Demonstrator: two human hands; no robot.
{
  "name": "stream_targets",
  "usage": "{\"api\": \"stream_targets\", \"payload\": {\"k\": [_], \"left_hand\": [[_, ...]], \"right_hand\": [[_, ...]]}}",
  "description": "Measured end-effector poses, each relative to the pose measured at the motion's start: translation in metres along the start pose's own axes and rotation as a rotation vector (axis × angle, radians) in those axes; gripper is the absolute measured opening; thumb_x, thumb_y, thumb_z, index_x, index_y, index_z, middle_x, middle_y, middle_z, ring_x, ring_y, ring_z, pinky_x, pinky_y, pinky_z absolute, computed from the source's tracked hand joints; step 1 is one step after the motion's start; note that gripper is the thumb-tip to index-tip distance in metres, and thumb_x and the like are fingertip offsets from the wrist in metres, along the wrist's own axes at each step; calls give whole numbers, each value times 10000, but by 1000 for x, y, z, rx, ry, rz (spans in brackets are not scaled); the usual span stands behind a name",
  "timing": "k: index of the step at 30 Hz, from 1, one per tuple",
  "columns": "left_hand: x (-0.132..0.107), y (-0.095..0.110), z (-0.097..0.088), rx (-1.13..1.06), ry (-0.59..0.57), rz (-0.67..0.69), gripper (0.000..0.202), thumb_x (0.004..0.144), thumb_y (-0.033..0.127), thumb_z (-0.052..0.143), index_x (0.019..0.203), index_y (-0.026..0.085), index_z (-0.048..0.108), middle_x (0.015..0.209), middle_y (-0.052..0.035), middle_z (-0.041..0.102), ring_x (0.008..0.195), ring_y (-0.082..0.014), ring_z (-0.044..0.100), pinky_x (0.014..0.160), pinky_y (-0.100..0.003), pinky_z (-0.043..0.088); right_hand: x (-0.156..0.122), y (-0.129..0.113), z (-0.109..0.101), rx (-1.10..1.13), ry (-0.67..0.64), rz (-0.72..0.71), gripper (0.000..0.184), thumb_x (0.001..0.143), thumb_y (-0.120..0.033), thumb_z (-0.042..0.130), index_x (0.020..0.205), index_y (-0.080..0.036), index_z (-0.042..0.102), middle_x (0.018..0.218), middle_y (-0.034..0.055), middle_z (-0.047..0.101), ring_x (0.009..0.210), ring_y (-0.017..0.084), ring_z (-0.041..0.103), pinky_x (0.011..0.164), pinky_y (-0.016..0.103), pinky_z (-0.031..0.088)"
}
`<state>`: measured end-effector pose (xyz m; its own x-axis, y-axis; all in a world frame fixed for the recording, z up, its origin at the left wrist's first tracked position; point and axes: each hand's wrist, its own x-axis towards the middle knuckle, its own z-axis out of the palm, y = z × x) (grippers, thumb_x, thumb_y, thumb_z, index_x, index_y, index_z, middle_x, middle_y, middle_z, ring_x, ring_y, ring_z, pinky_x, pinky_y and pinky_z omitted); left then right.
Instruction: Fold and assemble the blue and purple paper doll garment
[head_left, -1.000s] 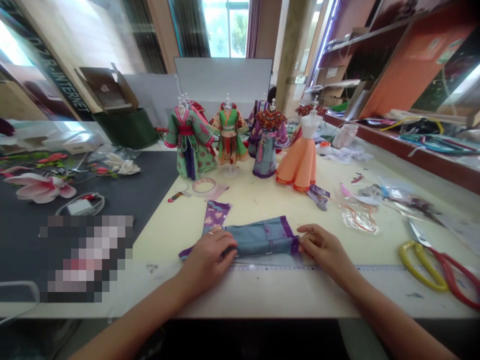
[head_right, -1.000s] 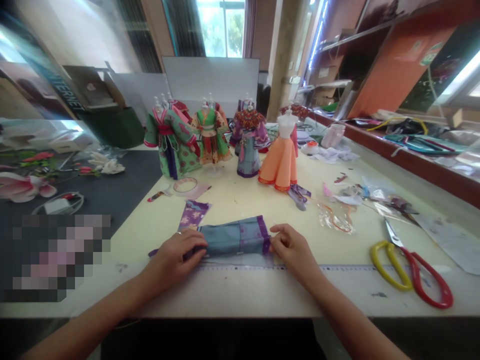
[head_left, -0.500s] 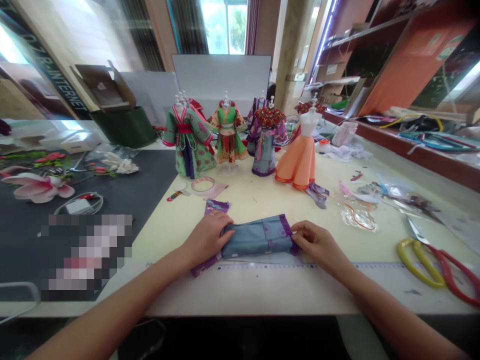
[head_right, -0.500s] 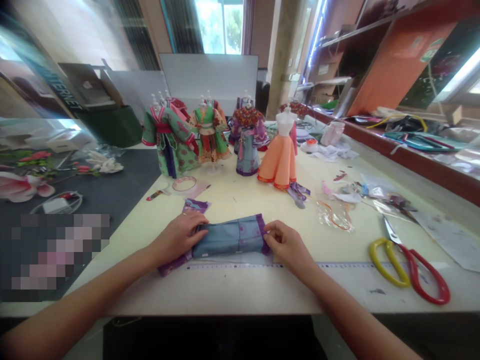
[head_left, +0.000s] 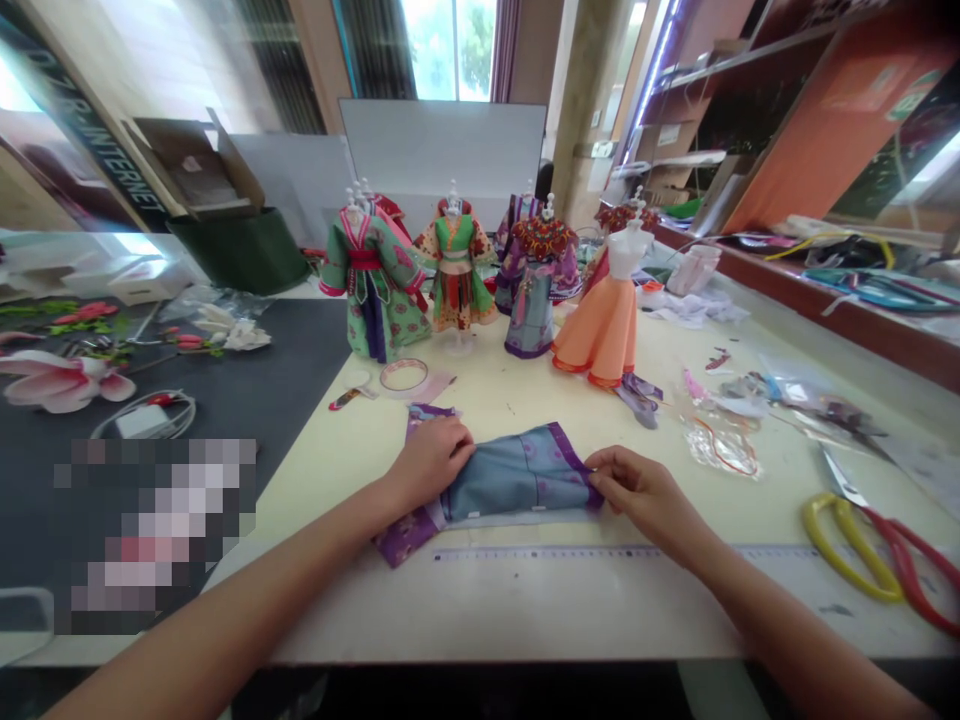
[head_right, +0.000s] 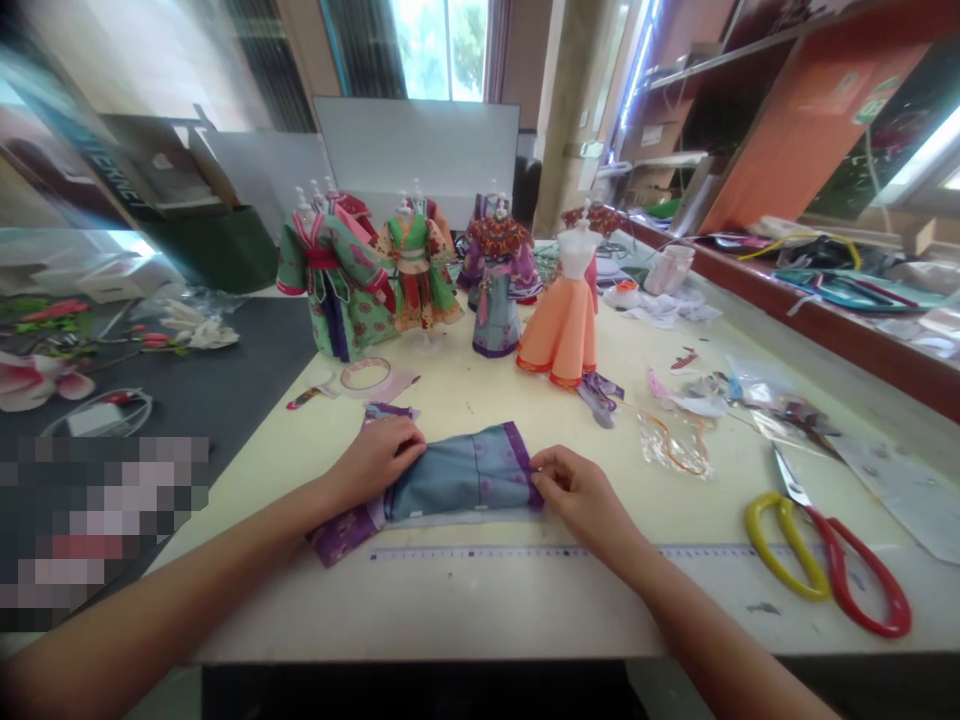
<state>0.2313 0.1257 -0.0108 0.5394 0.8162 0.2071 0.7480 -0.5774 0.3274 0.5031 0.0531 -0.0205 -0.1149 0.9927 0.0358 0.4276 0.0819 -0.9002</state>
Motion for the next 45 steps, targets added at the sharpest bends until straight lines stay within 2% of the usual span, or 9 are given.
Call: {"api": "stream_targets", "payload": {"k": [4,8,11,21,27,32,35,39,45], "left_hand": [[1,-3,5,20,3,-27,128,839,201,475,799,156,588,788,-46,608,782,-191,546,727,-326,410],[-8,0,7,60,131,-28,204,843,190,462,1028,144,533,957,-87,582,891,-222,519,783,-376,410],[-12,6,4,44,186,63,177,863,203,437,987,164,556,987,-78,565,918,-216,497,816,-382,401],[15,10,10,-14,-82,92,108,822,272,546,834,175,593,864,-31,578,843,-196,502,751,-354,375],[16,10,13,-71,-38,38,112,830,175,498,732,163,552,794,-18,568,791,-172,490,717,-327,361],[14,9,12,-87,-27,27,74,821,181,507,757,165,543,802,-22,574,803,-181,496,727,-337,362],[13,7,6,-98,-48,42,56,809,226,544,825,174,558,854,-27,588,833,-191,504,749,-353,359],[10,2,-2,-55,-115,54,126,773,288,603,832,181,574,873,-29,587,843,-208,500,741,-367,352],[9,0,-2,-42,-161,73,73,803,188,543,736,173,569,824,-23,570,803,-190,490,717,-351,334]], "right_hand": [[14,-2,1,-7,4,16,186,816,-367,507,865,-188,518,546,-53,424,493,113,421,485,240,342],[22,1,3,-4,7,34,217,806,-396,518,863,-186,519,546,-50,425,486,114,413,468,241,328],[25,4,4,10,-3,42,214,795,-385,530,878,-188,515,557,-44,441,506,124,425,476,246,328],[26,9,5,-51,14,27,154,814,-333,500,897,-205,517,582,-34,478,515,132,453,481,246,358],[23,7,2,-299,35,-10,130,831,-301,472,912,-214,525,621,-22,531,520,135,490,499,251,384],[29,-13,-5,-667,158,-246,160,854,-257,450,956,-200,560,938,55,590,699,157,561,609,281,416],[43,-31,-3,-754,26,-347,139,844,-237,491,930,-200,594,906,60,593,828,195,546,673,290,420],[64,-42,9,-943,-221,-347,30,763,-197,607,787,-180,614,785,55,586,767,206,524,673,302,386],[75,-36,21,-986,-277,-366,107,761,-110,521,683,-171,561,699,29,566,695,177,509,638,280,330]]}}
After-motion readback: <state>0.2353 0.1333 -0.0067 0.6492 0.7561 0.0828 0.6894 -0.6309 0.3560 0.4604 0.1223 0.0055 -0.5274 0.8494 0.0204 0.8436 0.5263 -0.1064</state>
